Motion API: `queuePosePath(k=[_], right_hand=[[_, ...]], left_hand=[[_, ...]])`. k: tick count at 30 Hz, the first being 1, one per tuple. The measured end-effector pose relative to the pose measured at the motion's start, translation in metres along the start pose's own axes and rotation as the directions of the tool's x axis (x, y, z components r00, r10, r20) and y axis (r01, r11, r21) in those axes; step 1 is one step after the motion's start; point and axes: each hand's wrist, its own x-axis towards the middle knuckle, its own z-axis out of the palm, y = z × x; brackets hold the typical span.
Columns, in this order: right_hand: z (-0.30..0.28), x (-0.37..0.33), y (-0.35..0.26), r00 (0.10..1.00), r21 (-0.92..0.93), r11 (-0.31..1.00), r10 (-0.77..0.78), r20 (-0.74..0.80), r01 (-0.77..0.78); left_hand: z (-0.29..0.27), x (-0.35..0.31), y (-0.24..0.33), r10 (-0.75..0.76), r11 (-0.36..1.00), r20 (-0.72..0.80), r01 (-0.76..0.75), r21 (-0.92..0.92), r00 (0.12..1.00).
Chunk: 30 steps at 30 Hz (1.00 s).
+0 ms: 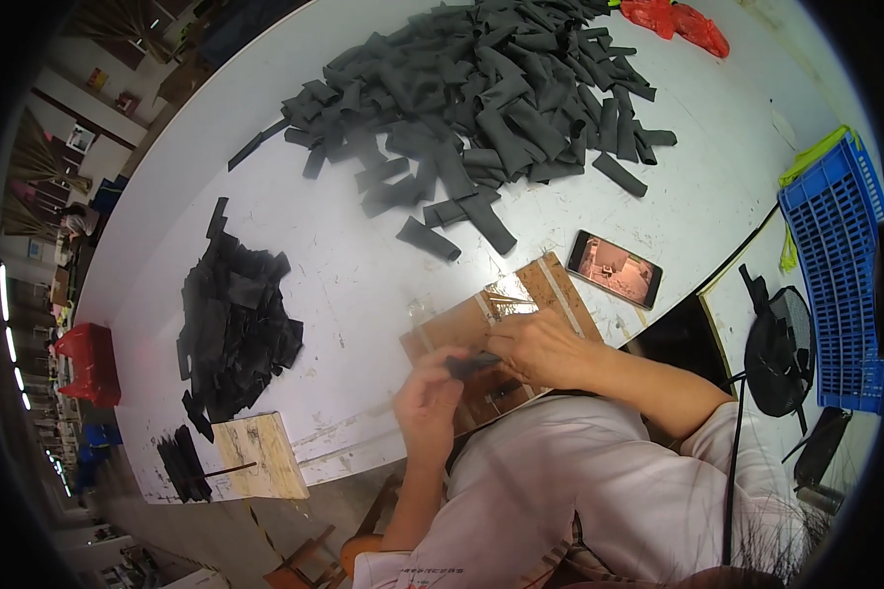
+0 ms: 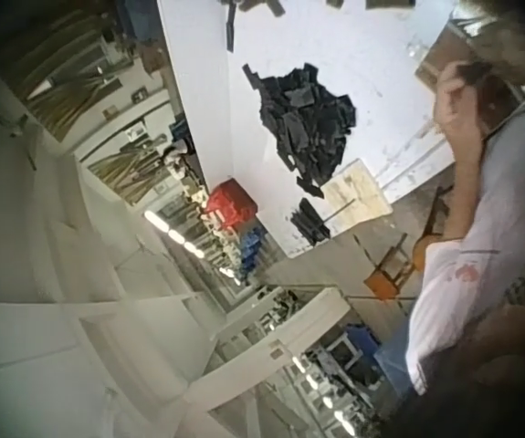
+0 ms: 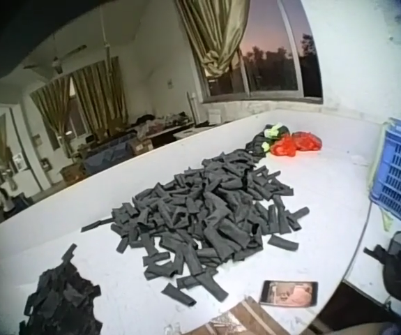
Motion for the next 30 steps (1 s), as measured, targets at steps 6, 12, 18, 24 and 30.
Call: queuePosePath(k=[6, 12, 18, 24, 30], right_hand=[[0.008, -0.016, 0.013, 0.994, 0.120, 0.991, -0.044, -0.105, 0.057], [0.028, -0.022, 0.024, 0.995, 0.371, 0.925, 0.100, -0.021, -0.085], [0.028, -0.025, 0.026, 0.991, 0.360, 0.923, 0.130, 0.035, -0.134], [0.001, -0.012, 0.015, 0.996, 0.185, 0.979, 0.084, 0.032, -0.088], [-0.008, -0.009, 0.004, 1.000, 0.127, 0.992, -0.012, -0.029, 0.016]], left_hand=[[0.007, 0.018, 0.011, -0.114, 0.993, 0.148, 0.117, -0.014, 0.982], [0.027, 0.025, 0.006, -0.008, 0.906, 0.148, -0.055, 0.419, 0.989], [0.029, 0.011, 0.012, 0.023, 0.991, 0.030, -0.027, 0.128, 0.999], [0.019, 0.015, 0.013, 0.173, 0.970, 0.105, -0.188, 0.152, 0.979], [0.005, 0.009, 0.011, 0.129, 0.950, -0.142, -0.163, -0.267, 0.981]])
